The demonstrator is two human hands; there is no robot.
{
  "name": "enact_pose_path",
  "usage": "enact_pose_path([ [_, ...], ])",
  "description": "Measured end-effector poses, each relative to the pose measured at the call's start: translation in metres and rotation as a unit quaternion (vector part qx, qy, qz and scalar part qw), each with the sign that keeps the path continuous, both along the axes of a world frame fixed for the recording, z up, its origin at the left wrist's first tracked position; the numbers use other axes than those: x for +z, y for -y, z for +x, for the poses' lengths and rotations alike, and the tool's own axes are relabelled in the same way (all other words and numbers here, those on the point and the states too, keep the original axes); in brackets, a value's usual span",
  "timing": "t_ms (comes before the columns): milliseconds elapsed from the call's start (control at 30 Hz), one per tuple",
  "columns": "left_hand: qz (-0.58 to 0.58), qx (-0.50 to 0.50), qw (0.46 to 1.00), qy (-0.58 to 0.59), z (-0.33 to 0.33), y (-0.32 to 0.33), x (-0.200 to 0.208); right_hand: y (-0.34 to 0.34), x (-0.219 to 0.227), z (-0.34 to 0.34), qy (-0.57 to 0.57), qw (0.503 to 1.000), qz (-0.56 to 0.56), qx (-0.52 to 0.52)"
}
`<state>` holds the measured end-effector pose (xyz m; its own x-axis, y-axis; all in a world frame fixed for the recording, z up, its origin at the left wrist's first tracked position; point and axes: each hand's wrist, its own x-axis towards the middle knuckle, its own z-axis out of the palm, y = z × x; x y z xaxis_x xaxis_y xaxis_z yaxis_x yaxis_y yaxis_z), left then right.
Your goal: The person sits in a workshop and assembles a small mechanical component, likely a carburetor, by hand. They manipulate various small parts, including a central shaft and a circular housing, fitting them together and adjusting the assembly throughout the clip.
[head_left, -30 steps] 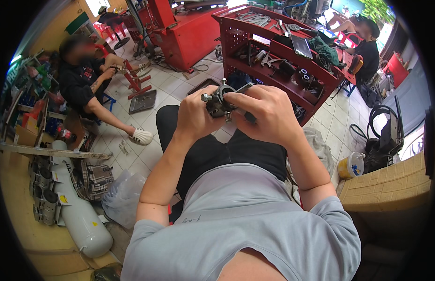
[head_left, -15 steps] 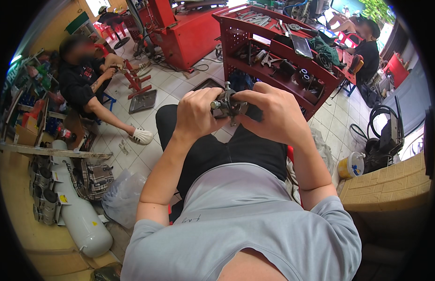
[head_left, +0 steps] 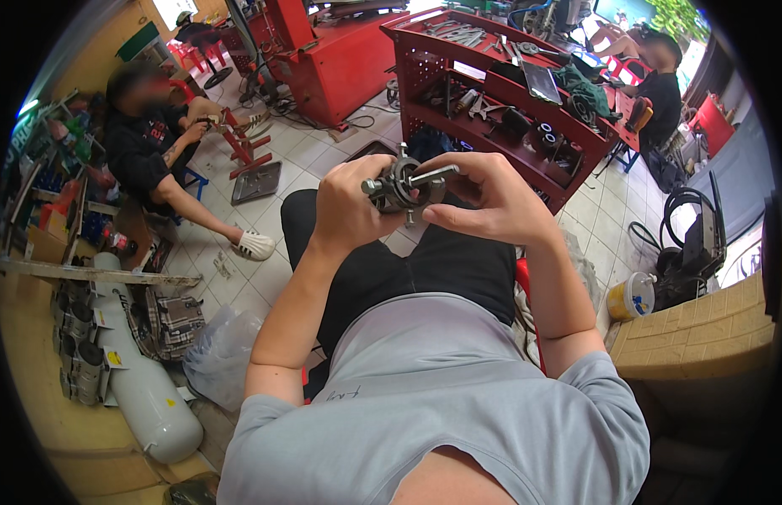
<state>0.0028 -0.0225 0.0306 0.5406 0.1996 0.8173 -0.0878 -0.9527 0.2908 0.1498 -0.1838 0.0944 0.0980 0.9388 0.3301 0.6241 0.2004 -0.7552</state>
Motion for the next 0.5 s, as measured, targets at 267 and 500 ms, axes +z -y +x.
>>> enact_pose_path([
  [267, -0.103, -0.042, 0.994, -0.005, -0.002, 0.003, 0.005, -0.01, -0.017, -0.009, 0.032, 0.988, 0.15, -0.019],
  [500, -0.148, -0.027, 0.988, -0.015, -0.001, 0.006, 0.005, -0.017, -0.026, -0.017, 0.256, 0.919, 0.283, -0.096],
])
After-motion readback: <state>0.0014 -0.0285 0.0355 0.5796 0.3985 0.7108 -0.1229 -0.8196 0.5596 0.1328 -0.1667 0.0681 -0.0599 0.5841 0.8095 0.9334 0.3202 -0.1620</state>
